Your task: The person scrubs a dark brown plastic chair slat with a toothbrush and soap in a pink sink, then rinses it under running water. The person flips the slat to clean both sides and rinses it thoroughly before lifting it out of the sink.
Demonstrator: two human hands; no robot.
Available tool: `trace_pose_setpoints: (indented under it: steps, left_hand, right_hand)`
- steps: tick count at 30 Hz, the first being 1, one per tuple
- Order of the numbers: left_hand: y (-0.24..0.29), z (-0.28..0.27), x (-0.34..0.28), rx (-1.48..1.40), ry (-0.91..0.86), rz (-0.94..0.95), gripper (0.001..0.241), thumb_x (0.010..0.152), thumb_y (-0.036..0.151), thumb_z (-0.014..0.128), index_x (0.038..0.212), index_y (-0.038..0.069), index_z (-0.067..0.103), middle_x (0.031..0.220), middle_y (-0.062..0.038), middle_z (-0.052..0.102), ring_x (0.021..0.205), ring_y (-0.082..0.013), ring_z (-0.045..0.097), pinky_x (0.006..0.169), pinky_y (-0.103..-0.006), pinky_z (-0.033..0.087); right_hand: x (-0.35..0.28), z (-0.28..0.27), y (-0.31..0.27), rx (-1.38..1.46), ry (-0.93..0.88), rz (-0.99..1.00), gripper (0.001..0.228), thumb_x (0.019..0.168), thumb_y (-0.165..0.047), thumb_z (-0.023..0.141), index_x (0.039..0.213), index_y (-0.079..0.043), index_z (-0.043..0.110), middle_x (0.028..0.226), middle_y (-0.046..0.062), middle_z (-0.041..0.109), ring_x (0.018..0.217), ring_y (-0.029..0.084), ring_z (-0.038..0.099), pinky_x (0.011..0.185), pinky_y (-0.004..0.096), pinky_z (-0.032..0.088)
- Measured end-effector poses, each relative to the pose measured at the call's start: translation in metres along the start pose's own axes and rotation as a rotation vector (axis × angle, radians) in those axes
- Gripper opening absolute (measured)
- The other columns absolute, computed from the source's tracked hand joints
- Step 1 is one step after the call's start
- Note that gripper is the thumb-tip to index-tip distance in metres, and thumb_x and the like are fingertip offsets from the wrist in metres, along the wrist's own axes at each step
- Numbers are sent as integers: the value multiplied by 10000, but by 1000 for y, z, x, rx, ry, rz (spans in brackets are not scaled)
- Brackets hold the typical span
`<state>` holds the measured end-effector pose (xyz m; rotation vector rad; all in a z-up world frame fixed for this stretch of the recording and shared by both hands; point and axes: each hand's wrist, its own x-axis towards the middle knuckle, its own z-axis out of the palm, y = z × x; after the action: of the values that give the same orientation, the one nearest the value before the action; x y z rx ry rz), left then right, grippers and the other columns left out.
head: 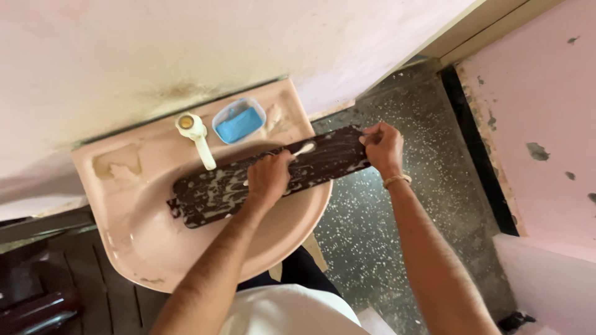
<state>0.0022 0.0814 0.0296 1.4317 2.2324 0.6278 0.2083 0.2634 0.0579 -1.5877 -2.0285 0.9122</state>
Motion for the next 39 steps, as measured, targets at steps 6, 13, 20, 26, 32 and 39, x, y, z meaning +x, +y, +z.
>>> trace_pose_setpoints:
  steps: [6,13,20,26,32,39]
  left_hand:
    - [58,24,23,-153,-34,-54,217,941,151,543,1058,205,718,824,-99,745,761,-327,741,684,-517,553]
    - [-12,-1,-3,31,-54,-45,202,970,127,580,1084,188,735,858,-111,736,817,-340,718,701,-544,523]
    - [50,37,0,-79,-221,-47,193,1044,192,546,1149,197,707,698,-21,659,514,-137,587,473,-362,466]
    - [-23,-4,-64,7,21,-12,140,988,210,609,975,165,741,707,-119,704,662,-325,697,556,-514,501]
    - [-85,-47,-125,-168,96,-293,162,1014,204,598,997,80,701,901,-170,731,812,-374,702,678,-516,529]
    - [-98,-53,-152,-315,135,-216,179,871,-35,552,1016,-5,652,989,-227,682,908,-363,684,780,-488,556]
  right_hand:
    - [-1,-2,-9,-45,-22,30,108,829,25,806,911,-11,745,828,95,759,729,129,702,665,300,553]
    - [3,-5,-9,-24,-31,-3,135,822,21,810,934,-10,742,812,93,759,737,139,706,685,296,553]
    - [-3,-2,-7,-28,-31,10,149,817,8,821,942,-19,745,815,88,755,728,147,697,685,300,554]
    - [-13,-9,-18,-124,-21,-91,165,821,18,815,956,-15,726,833,129,741,759,203,706,707,364,553]
    - [-63,46,-47,-294,203,-578,80,969,-58,688,1046,-80,694,1001,138,680,894,287,639,784,438,535]
    - [-149,199,-80,482,-713,39,228,1020,-159,545,1206,-44,609,847,73,687,664,134,647,558,291,539]
